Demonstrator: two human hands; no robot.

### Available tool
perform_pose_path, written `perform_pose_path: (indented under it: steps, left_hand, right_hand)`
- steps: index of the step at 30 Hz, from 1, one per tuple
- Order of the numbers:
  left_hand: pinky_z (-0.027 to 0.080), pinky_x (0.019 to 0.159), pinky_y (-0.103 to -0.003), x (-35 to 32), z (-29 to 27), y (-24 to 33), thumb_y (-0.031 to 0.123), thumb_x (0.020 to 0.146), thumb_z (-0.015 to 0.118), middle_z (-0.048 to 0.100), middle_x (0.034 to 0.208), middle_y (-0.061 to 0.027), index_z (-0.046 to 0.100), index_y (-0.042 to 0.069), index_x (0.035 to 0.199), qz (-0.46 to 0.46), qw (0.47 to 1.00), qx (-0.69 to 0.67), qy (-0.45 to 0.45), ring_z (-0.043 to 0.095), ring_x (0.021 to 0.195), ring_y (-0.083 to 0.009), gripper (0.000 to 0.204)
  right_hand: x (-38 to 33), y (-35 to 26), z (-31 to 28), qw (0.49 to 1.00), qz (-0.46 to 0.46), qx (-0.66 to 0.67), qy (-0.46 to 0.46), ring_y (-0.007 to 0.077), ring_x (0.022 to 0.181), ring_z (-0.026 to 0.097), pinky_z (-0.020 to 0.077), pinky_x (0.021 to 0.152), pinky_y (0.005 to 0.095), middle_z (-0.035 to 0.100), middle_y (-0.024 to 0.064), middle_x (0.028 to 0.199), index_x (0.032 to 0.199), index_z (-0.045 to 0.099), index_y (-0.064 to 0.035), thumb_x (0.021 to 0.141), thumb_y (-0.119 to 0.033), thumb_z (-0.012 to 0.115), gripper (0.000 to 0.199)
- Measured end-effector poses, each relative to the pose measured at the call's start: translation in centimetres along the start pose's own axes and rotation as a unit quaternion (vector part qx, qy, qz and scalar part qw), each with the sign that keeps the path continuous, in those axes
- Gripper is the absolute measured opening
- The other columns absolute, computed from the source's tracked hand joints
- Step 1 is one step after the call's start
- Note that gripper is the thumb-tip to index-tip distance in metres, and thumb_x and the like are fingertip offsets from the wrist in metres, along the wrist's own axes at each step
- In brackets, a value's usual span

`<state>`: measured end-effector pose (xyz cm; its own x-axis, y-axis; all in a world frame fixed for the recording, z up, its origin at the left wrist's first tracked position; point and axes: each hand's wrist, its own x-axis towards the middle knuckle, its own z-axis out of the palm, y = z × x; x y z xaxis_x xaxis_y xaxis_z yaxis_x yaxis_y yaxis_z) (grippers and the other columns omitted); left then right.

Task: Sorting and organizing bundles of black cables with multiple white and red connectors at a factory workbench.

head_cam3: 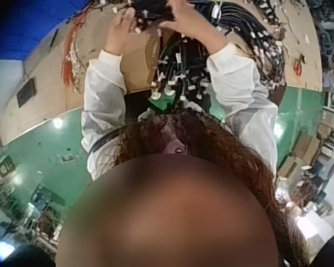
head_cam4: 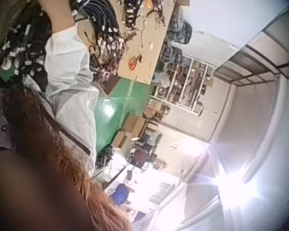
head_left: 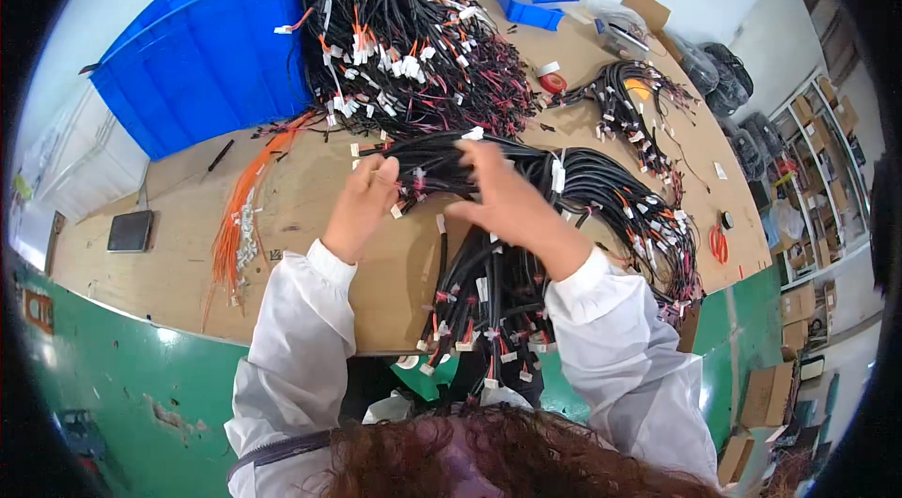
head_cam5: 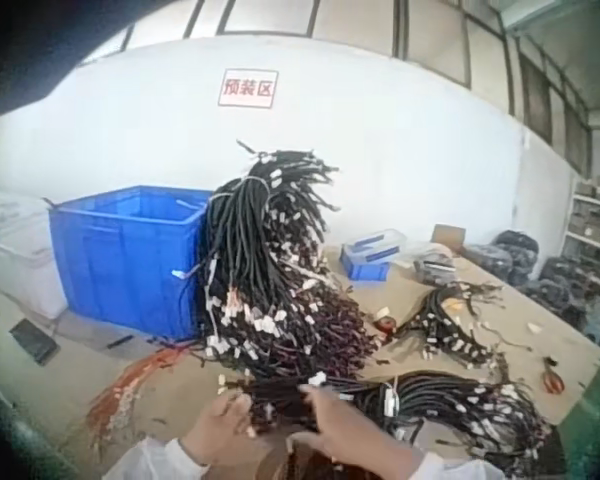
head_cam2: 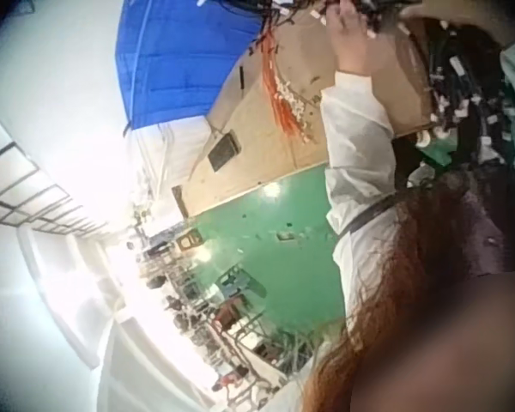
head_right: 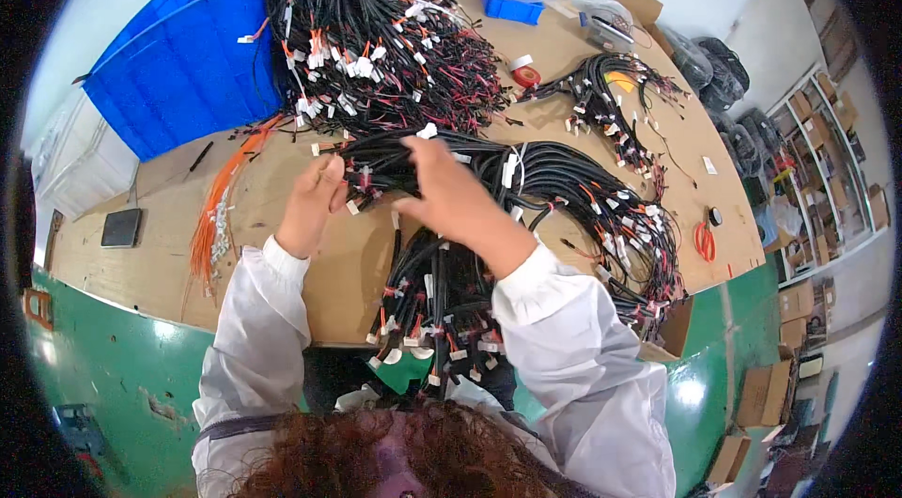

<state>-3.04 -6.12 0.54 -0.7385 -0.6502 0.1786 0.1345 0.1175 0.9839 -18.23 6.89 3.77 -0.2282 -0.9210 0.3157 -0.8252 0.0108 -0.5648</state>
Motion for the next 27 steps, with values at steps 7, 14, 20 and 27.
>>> perform_pose_path:
  steps: [7,14,20,27]
  left_hand:
    - [0.023,0.049,-0.023,-1.1,-0.7,0.1,0.03,0.095,0.044,0.026,0.055,0.0066,0.039,0.013,0.07,-0.073,0.957,-0.28,0.0,0.025,0.05,-0.0068,0.031]
    - [0.024,0.051,-0.024,-0.1,0.2,-0.5,0.031,0.094,0.044,0.026,0.055,0.0055,0.038,0.012,0.07,-0.134,0.869,-0.476,0.023,0.026,0.052,-0.0089,0.031]
    - [0.032,0.055,-0.025,-0.2,0.0,0.0,0.027,0.093,0.048,0.035,0.06,0.0034,0.044,0.009,0.078,-0.068,0.926,-0.371,0.015,0.035,0.057,-0.0088,0.024]
    - [0.043,0.066,-0.026,-2.7,-2.0,-0.7,0.019,0.093,0.045,0.056,0.078,-0.0047,0.049,0.005,0.09,-0.104,0.979,-0.167,-0.051,0.054,0.07,-0.0125,0.015]
  right_hand:
    - [-1.2,1.8,-2.1,0.99,-0.012,-0.125,-0.056,0.0354,0.094,0.052,0.0429,0.08,0.0402,0.05,0.0174,0.1,0.103,0.047,-0.0007,0.068,-0.017,0.071,0.045]
    - [-1.5,0.1,0.0,0.97,-0.038,-0.23,0.066,0.0304,0.097,0.05,0.0431,0.077,0.0412,0.051,0.0128,0.095,0.097,0.05,-0.0024,0.07,-0.023,0.07,0.039]
    - [-0.8,-0.8,-3.9,0.996,0.029,-0.063,0.052,0.0271,0.066,0.059,0.0466,0.062,0.034,0.06,0.0122,0.076,0.089,0.053,-0.0006,0.081,-0.014,0.059,0.017]
    - [-2.2,-3.4,-2.5,0.879,0.069,0.472,-0.006,0.0079,0.069,0.054,0.0456,0.066,0.0226,0.058,0.0009,0.078,0.1,0.058,-0.0038,0.083,-0.009,0.059,0.018]
